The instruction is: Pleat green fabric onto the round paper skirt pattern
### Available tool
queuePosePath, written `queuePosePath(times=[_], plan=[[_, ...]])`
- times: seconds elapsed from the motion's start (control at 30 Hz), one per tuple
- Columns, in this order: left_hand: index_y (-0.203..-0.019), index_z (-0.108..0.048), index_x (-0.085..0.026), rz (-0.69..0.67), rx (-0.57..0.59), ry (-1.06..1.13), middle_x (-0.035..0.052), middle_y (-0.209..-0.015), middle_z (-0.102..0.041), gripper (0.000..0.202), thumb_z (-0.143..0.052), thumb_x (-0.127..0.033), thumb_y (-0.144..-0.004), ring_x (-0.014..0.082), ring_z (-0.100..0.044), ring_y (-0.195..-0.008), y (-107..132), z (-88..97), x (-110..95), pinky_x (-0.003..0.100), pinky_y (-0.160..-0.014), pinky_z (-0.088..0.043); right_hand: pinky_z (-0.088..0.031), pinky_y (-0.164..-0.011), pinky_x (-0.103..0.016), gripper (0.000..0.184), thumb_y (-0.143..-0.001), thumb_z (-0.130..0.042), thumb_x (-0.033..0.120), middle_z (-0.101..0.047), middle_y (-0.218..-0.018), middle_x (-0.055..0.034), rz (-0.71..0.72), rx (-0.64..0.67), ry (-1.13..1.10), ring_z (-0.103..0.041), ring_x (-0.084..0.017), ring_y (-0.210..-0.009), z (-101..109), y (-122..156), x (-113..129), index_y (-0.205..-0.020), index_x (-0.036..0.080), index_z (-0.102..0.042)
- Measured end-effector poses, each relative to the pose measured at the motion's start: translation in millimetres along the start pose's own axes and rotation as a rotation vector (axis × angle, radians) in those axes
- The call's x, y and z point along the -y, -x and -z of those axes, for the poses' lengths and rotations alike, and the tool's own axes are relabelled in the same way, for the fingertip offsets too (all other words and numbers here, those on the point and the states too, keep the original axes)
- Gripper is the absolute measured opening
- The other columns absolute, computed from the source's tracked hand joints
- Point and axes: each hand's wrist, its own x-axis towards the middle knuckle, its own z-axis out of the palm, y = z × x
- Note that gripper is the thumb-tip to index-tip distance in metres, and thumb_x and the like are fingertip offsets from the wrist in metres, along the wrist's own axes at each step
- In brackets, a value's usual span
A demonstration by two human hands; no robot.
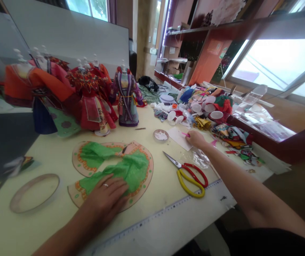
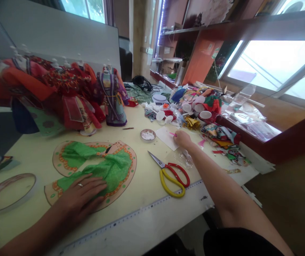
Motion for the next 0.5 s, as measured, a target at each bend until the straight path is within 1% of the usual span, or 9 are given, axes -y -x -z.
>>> queuePosePath(times=[0.23, 0.33, 0.5], plan=[[-0.107, -0.059, -0.018, 0.022, 0.026, 0.001, 0.0054, -0.102, -0.067, 0.025, -0.055, -0.023, -0.083, 0.0217, -0.058, -0.101, 1, 0.9, 1, 0.043, -0.096, -0.038, -0.049, -0.079, -0.038, 0.029, -0.088, -0.051, 0.031, -0.056, -0.111, -0.0084, 0.018, 0.017, 0.050, -0.057, -0.018, -0.094, 3, 3, 2, -0.112, 0.014, -0.053], [-0.106, -0.059, -0.018, 0.020, 0.010, 0.012, 0.0049, -0.102, -0.067, 0.025, -0.055, -0.022, -0.082, 0.0216, -0.058, -0.101, 1, -0.4, 0, 0.043, -0.096, -0.038, -0.049, -0.080, -0.038, 0.030, -0.088, -0.051, 0.031, -0.056, -0.112, -0.0085, 0.027, 0.026, 0.071, -0.057, -0.018, -0.095, 7, 4, 4, -0.112, 0.014, -0.053], [-0.106, -0.058, -0.017, 0.011, 0.016, 0.011, 0.0051, -0.102, -0.067, 0.024, -0.055, -0.020, -0.082, 0.0212, -0.058, -0.101, 1, -1.5, 0, 0.044, -0.096, -0.037, -0.049, -0.080, -0.039, 0.031, -0.087, -0.052, 0.031, -0.055, -0.112, -0.0088, 0.050, 0.071, 0.079, -0.057, -0.019, -0.095, 14, -2, 6, -0.113, 0.014, -0.053]])
